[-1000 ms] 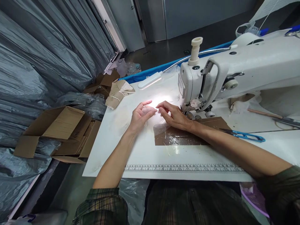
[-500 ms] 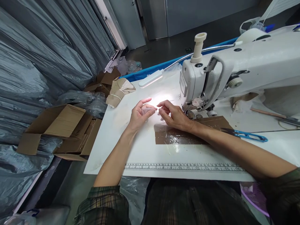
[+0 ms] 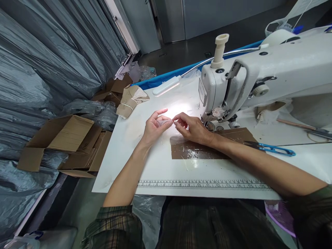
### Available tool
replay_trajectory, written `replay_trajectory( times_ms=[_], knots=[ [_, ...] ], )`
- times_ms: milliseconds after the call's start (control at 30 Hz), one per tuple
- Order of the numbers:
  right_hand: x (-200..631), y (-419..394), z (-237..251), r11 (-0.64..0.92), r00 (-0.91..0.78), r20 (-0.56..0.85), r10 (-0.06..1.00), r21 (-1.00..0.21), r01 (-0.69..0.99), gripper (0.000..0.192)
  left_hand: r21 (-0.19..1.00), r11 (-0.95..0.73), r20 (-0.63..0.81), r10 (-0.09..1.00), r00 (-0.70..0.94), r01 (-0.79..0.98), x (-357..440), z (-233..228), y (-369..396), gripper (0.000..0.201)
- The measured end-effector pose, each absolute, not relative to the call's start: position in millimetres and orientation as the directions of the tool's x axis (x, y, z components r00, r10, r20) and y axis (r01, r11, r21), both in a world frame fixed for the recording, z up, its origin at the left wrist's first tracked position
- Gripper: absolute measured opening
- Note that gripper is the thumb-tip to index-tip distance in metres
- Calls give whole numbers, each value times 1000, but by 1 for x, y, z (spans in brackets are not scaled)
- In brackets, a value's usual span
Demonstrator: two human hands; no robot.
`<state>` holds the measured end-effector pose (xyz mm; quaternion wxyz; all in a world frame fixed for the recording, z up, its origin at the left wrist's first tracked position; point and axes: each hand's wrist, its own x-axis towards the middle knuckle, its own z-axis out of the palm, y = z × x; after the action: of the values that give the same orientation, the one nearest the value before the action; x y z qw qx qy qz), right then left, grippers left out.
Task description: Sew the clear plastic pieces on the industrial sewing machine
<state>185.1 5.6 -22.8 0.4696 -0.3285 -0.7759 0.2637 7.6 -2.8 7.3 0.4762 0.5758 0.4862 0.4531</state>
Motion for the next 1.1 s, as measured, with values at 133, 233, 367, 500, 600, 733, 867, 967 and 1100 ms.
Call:
replay_trajectory(
  times_ms=[133,233,367,500,600,733,867,967,1100],
  knots=[
    [185,5,-21,661,-337,575,746,-699,271,8,990,-59,43,991,125,128,8,7,-3,56],
    [184,5,-23,684,-334,600,727,-671,286,6,990,-54,37,991,128,132,8,6,-3,58],
    [183,6,-27,697,-318,620,717,-647,310,5,984,-60,39,991,125,166,10,7,-4,57],
    [182,4,-26,666,-301,595,745,-682,301,6,980,-62,38,991,128,189,12,8,-6,54],
    [182,3,-24,616,-289,549,784,-743,261,7,981,-65,39,989,140,181,12,8,-7,52],
    [181,2,-22,544,-264,490,831,-814,203,12,988,-73,54,988,141,133,12,7,-6,51],
    [181,2,-22,437,-256,384,887,-876,202,7,994,-64,53,991,121,89,10,5,-5,50],
    [182,3,-24,391,-290,331,898,-902,180,7,998,-41,36,993,109,40,9,5,-3,52],
    [183,3,-26,371,-328,320,889,-923,106,14,1000,-1,-2,992,129,25,8,6,-3,56]
  ],
)
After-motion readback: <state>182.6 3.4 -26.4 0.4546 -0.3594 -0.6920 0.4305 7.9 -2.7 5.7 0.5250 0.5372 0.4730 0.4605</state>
